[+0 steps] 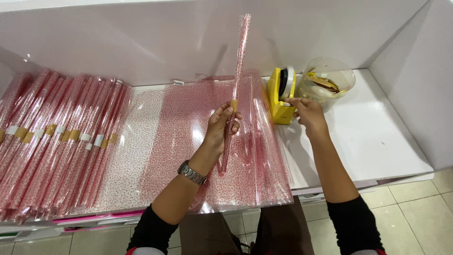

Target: The person rolls up several long pieces of patterned paper by hand and secures each roll with a piece of tape from a dispenser.

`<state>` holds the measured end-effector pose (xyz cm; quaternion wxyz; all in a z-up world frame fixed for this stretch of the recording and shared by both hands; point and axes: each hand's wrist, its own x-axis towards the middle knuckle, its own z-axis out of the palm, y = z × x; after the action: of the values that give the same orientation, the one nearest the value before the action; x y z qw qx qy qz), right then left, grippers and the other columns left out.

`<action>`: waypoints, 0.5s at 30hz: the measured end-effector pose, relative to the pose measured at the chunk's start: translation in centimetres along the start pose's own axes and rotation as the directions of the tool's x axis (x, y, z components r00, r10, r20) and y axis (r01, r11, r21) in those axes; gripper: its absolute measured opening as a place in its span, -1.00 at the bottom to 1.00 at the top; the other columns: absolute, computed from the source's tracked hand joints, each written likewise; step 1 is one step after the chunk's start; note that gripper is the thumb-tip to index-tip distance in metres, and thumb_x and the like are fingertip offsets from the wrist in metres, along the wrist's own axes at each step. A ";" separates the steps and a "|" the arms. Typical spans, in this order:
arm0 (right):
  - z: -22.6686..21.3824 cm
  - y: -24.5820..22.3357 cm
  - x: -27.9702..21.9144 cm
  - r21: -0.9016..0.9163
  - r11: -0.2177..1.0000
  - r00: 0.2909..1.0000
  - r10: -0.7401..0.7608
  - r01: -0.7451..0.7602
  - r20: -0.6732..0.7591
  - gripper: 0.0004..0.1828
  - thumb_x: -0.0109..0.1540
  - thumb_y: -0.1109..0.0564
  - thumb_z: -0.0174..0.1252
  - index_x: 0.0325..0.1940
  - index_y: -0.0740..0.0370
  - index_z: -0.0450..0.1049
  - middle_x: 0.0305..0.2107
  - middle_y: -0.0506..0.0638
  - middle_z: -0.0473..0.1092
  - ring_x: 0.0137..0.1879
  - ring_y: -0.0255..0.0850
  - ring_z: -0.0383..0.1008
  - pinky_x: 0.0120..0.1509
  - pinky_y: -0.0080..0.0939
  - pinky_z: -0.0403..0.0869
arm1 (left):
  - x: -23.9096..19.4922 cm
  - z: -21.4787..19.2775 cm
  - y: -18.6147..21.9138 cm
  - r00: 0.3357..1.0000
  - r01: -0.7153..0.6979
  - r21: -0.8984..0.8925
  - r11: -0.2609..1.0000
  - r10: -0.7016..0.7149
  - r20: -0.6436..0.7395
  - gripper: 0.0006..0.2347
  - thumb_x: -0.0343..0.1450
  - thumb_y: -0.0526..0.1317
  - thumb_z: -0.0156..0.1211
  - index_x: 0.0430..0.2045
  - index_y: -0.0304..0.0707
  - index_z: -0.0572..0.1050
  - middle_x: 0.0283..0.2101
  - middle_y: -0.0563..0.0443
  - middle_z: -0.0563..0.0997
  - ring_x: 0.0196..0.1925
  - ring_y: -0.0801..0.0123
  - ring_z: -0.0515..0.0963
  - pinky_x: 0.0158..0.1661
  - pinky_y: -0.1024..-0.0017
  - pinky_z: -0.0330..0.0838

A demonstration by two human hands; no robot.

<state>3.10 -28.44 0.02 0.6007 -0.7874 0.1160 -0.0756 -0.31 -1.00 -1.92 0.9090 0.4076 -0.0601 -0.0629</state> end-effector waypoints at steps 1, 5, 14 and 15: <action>0.2 0.3 0.1 0.000 1.000 1.000 0.001 -0.001 -0.002 -0.64 0.30 -0.05 0.20 0.05 0.22 0.56 -0.19 0.09 0.49 -0.43 -0.31 0.43 -0.56 -0.40 0.29 | 0.0 -0.2 -0.2 1.000 0.002 0.000 1.000 -0.002 0.002 -0.77 0.45 -0.21 0.14 -0.05 -0.21 0.35 -0.42 -0.14 0.57 -0.66 0.52 0.48 -0.68 0.74 0.17; 0.7 -0.6 -0.2 0.201 0.979 0.999 0.034 -0.037 0.014 -0.73 0.33 -0.02 0.12 -0.09 0.23 0.48 -0.30 -0.09 0.28 -0.27 -0.36 0.32 -0.19 -0.31 0.46 | 0.5 -0.6 -0.8 1.000 -0.007 -0.002 1.000 0.007 0.018 -0.72 0.44 -0.20 0.17 0.01 -0.17 0.36 -0.41 -0.15 0.57 -0.66 0.47 0.49 -0.67 0.71 0.16; 2.3 0.4 -2.3 0.376 0.925 0.998 -0.033 0.054 -0.061 -0.77 0.36 0.08 0.12 -0.20 0.34 0.43 -0.20 0.01 0.21 0.01 -0.25 0.22 0.22 -0.17 0.43 | 0.6 -0.6 -0.8 0.999 -0.022 0.008 1.000 0.022 0.031 -0.68 0.43 -0.17 0.19 0.04 -0.16 0.35 -0.40 -0.13 0.56 -0.65 0.48 0.50 -0.65 0.70 0.19; 2.4 0.5 -2.8 0.361 0.930 0.995 -0.043 0.073 -0.090 -0.74 0.35 0.05 0.15 -0.22 0.33 0.43 -0.20 0.02 0.23 0.02 -0.24 0.26 0.25 -0.14 0.41 | 0.4 -0.5 -0.8 0.999 -0.021 0.004 1.000 0.021 0.032 -0.67 0.43 -0.18 0.19 0.06 -0.17 0.34 -0.39 -0.15 0.56 -0.65 0.46 0.50 -0.65 0.68 0.18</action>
<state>1.00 -25.58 -1.04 0.7285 -0.6618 0.1011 -0.1452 0.13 -1.17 -2.84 0.9076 0.4081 -0.0789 -0.0596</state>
